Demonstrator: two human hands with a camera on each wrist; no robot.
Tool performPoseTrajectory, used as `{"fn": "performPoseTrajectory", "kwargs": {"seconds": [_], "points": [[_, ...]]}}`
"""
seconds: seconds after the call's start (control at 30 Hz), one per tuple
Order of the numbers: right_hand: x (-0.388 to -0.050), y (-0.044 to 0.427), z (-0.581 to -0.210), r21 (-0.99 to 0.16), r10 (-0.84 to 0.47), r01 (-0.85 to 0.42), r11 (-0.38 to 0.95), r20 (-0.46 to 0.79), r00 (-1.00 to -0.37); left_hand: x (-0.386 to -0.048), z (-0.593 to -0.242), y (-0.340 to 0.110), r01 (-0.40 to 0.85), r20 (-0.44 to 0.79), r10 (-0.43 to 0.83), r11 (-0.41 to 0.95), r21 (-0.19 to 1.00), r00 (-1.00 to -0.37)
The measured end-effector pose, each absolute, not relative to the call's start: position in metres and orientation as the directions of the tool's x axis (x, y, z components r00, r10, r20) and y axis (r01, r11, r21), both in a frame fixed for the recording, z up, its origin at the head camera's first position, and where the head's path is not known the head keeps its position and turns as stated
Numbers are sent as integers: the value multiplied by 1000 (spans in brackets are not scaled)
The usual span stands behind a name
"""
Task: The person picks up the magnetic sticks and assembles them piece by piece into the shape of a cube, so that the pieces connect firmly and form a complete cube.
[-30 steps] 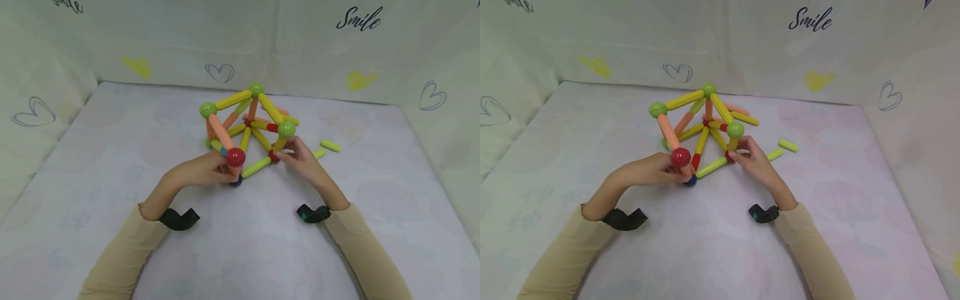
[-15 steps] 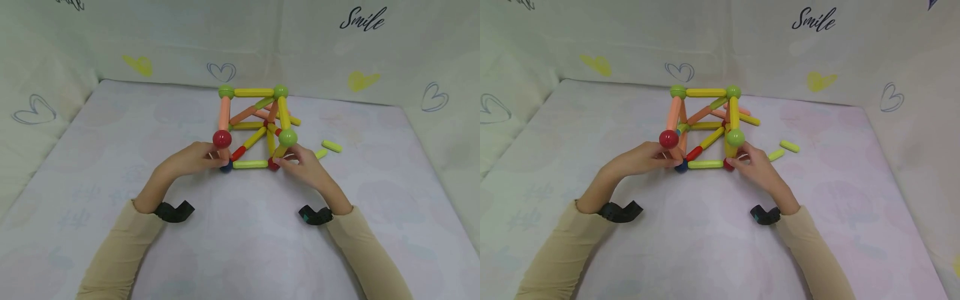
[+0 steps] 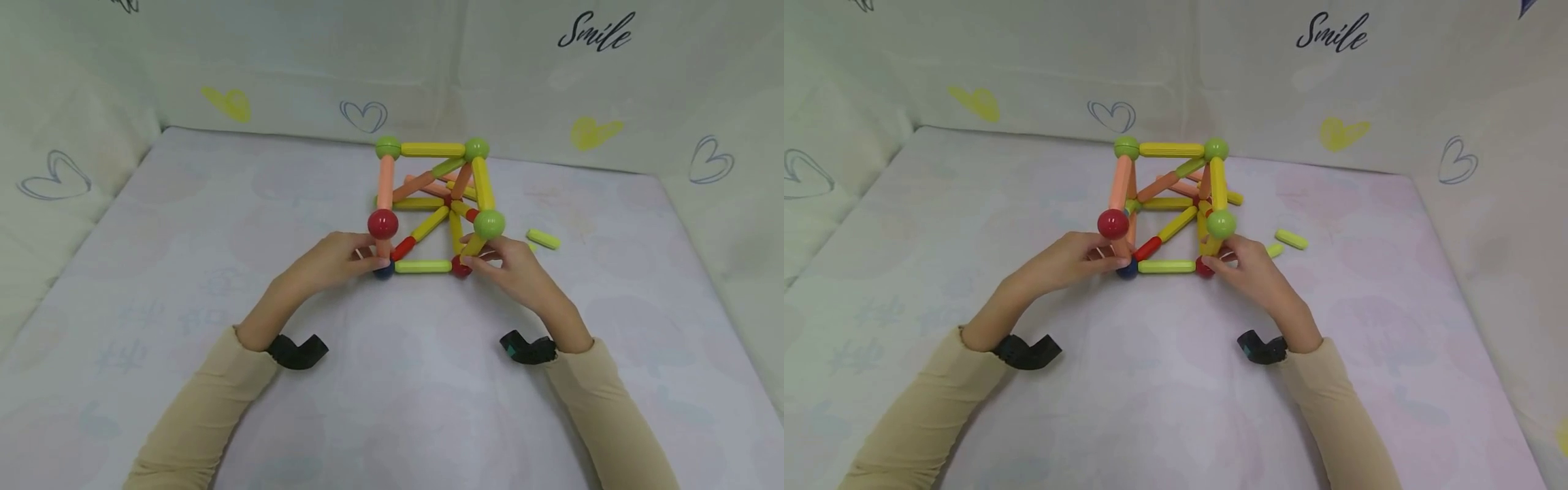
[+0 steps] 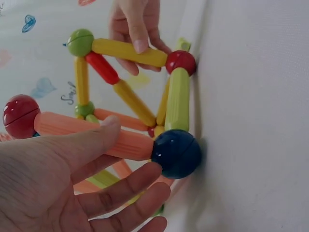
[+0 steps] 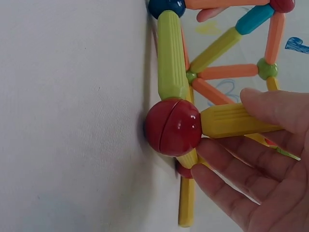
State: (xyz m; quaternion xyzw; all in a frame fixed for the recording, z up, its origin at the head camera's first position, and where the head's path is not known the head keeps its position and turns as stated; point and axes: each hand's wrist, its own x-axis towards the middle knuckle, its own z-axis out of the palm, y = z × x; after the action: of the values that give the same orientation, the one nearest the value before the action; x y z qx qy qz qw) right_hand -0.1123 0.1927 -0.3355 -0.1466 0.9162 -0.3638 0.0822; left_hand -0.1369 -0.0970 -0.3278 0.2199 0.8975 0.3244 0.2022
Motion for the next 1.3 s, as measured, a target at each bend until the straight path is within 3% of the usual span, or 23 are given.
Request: {"fn": "performPoseTrajectory", "kwargs": {"seconds": [0.17,0.3,0.43,0.6,0.73,0.9,1.3], "points": [[-111,191,-332,-667,-336,-202,717,-77,-939,-137,-315,-102,222,-223,472,715,663,-853],[-112,196,-328,-680,-348,-183,710,-113,-931,-133,-297,-109,223,-141,457,651,725,-878],[-119,203,-326,-675,-280,-109,730,-150,-948,-127,-283,-113,311,4,496,538,784,-868],[-145,206,-332,-658,-134,43,752,-216,-967,-120,-276,-110,420,117,529,499,758,-840],[-168,206,-339,-657,-75,109,746,-245,-967,-119,-275,-107,421,125,517,508,751,-847],[-191,207,-346,-642,-69,98,761,-230,-971,-120,-277,-104,411,135,499,499,763,-856],[-213,198,-346,-438,-28,96,894,-268,-963,-120,-275,-102,368,110,474,497,786,-874]]}}
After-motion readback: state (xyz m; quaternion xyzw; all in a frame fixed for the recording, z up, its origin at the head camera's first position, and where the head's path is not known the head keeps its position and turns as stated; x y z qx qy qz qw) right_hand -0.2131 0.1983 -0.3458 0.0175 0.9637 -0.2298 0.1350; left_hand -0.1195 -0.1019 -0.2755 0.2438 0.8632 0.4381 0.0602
